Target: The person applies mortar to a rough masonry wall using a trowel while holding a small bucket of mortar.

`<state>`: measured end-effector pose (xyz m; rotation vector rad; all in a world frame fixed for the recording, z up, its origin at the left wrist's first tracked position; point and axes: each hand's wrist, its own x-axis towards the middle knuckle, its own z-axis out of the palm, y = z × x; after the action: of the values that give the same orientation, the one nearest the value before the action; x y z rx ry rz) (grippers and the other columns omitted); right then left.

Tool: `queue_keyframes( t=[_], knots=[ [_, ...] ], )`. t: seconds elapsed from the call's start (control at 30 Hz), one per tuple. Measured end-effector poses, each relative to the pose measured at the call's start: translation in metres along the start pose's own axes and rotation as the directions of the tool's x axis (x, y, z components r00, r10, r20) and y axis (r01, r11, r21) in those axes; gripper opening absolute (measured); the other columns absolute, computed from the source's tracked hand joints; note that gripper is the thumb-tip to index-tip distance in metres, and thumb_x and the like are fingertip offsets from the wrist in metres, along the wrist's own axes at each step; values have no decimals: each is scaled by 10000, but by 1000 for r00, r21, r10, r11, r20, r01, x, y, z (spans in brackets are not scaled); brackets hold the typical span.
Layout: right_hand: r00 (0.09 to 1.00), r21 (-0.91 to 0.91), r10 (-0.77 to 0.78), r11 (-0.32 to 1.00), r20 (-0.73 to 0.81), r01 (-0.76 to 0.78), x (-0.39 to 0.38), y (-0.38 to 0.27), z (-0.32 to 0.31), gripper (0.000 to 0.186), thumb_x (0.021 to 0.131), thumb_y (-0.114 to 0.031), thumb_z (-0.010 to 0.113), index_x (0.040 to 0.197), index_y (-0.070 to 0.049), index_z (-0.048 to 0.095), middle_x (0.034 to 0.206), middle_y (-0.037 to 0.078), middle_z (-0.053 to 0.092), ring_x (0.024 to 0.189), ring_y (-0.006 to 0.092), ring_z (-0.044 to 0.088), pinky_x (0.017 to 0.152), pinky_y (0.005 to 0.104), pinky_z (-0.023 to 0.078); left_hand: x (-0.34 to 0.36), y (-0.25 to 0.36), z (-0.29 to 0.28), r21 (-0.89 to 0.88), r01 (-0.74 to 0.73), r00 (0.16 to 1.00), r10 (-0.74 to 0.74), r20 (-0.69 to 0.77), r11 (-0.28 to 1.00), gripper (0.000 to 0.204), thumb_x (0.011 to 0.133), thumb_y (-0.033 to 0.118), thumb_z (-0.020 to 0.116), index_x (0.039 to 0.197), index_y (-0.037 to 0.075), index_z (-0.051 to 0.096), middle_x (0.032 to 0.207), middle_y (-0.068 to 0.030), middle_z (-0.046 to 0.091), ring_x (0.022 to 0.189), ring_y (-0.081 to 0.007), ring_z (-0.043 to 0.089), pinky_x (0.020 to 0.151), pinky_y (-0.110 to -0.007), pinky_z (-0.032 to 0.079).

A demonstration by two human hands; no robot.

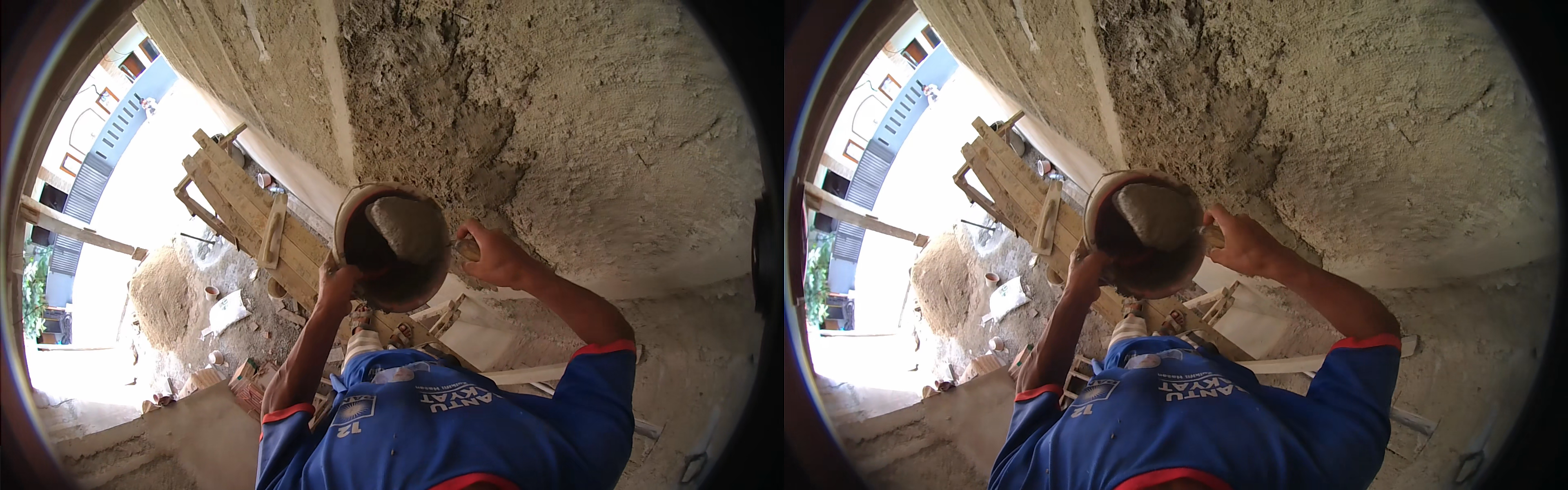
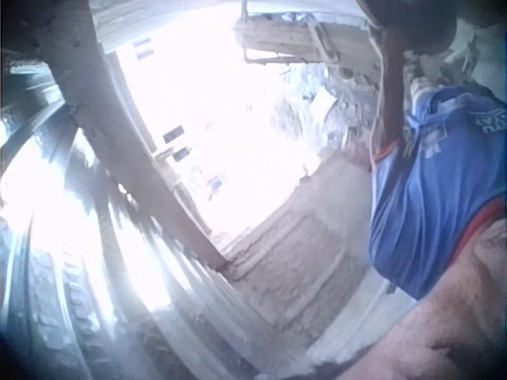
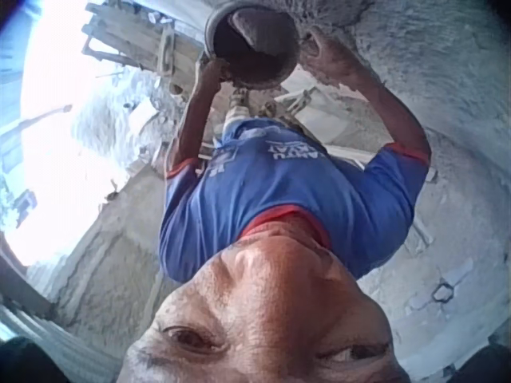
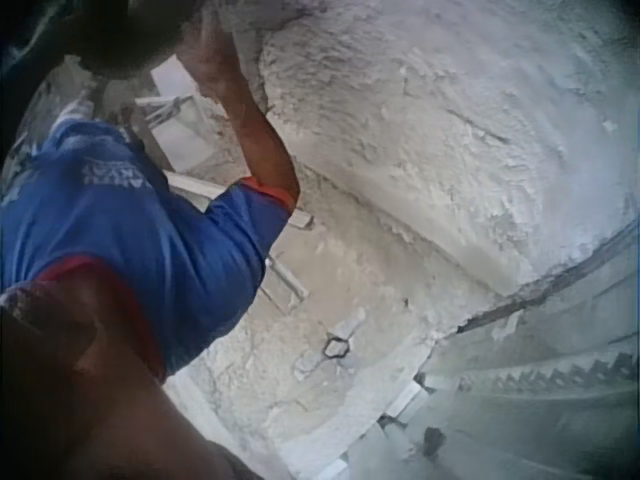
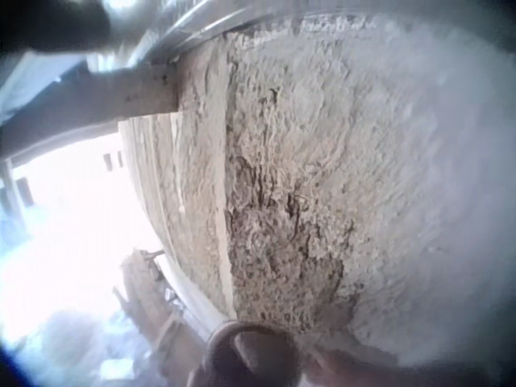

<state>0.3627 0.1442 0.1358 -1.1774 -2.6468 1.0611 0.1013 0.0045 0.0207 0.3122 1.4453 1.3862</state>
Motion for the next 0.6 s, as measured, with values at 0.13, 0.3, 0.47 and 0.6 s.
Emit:
queue_keyframes(
  t=[0.13,0.3,0.47,0.6],
  knots=[
    [963,8,-229,973,139,230,-9,-67,-60,424,754,-208,755,1058,-43,511,764,115,600,734,273,636,648,381,481,-7,-9,-25,-76,117,992,-119,-29,990,435,781,48,586,1208,-2,526,956,-133,671,755,-231,684,582,-338,571],
    [855,155,-463,886,233,437,-25,-86,-106,402,788,-249,757,1077,-41,571,776,129,629,650,227,635,607,340,490,-18,-22,-43,-237,-26,997,8,-76,971,386,792,86,558,1164,-17,540,954,-126,658,778,-236,675,614,-364,574],
    [969,200,52,974,241,-102,7,-77,-123,321,913,-258,615,1148,-39,609,899,136,681,665,175,644,571,325,547,-32,-49,-68,-36,133,959,-137,-250,991,195,805,186,617,932,39,642,800,-89,630,691,-204,632,591,-346,535],
    [699,-41,79,987,-711,-153,-19,-70,-205,386,928,-273,562,1226,-28,567,743,50,577,599,97,527,519,257,489,-26,-74,-76,41,174,955,-158,-252,984,168,815,191,610,911,57,642,824,-83,637,726,-201,642,628,-334,530]
  ],
)
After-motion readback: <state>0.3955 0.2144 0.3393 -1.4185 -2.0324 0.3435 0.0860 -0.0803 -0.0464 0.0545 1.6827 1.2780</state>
